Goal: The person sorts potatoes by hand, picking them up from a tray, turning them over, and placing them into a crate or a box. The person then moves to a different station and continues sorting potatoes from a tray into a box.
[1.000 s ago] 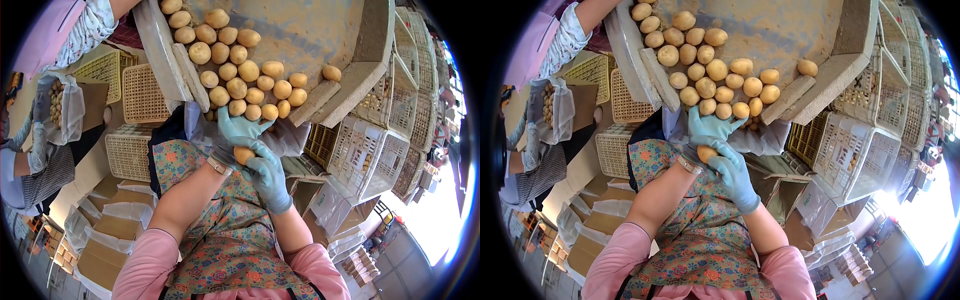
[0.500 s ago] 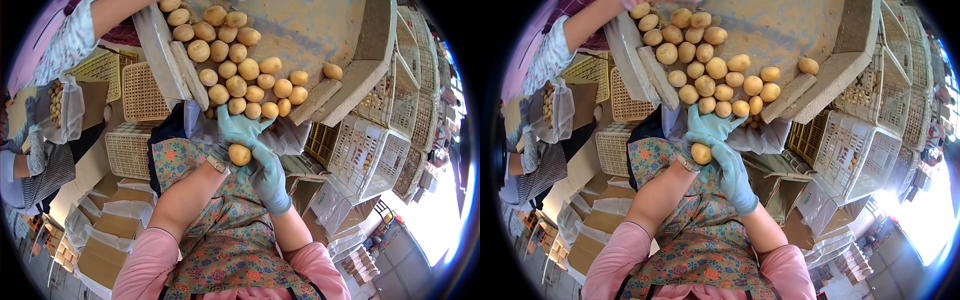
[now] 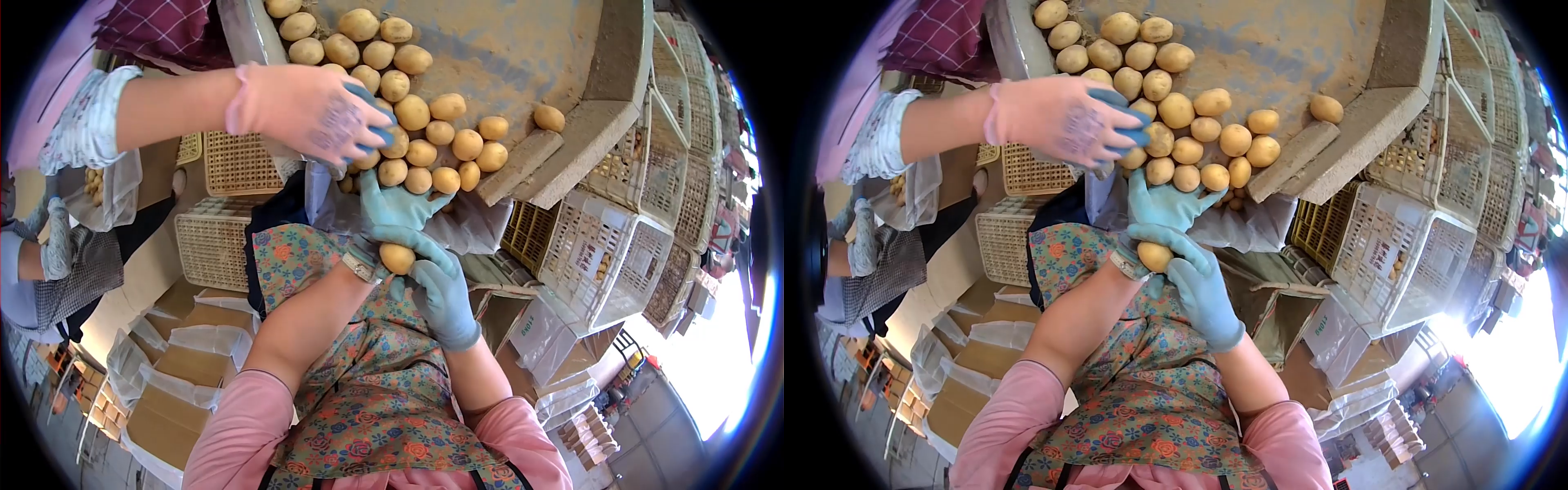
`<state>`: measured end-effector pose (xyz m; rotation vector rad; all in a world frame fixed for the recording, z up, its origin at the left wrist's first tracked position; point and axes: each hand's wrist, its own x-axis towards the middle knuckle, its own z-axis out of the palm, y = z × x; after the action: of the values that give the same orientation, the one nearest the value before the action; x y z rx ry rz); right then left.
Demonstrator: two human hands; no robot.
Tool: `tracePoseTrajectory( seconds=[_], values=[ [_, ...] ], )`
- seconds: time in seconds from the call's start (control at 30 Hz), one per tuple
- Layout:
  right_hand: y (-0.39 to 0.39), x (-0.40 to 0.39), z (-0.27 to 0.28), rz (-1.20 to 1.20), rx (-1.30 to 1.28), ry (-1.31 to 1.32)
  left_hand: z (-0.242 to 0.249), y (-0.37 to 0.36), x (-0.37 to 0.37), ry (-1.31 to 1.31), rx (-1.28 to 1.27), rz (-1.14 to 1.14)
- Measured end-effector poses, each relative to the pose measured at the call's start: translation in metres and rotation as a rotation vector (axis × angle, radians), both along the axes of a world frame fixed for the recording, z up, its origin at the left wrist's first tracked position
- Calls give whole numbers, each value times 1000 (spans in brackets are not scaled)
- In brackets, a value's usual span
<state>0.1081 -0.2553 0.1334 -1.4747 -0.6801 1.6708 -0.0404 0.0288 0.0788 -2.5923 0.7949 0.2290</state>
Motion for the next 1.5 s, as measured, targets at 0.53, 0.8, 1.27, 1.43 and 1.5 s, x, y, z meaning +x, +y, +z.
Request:
tracePoseTrajectory(
  seconds=[0.53, 0.8, 1.27, 1.43, 1.5],
  values=[
    [-59, 31, -71, -741, -268, 1627, -50, 52, 76, -463, 651, 155],
    [-56, 32, -69, -761, -293, 1621, -86, -212, 73, 296, 2223, -72],
    [-321, 147, -139, -1322, -331, 299, -78, -209, 71, 268, 2138, -15],
    [-256, 78, -120, -1325, -464, 59, -84, -211, 72, 255, 2169, -31],
    [-134, 26, -72, -835, -221, -265, -83, -210, 70, 242, 2197, -6]
  ],
)
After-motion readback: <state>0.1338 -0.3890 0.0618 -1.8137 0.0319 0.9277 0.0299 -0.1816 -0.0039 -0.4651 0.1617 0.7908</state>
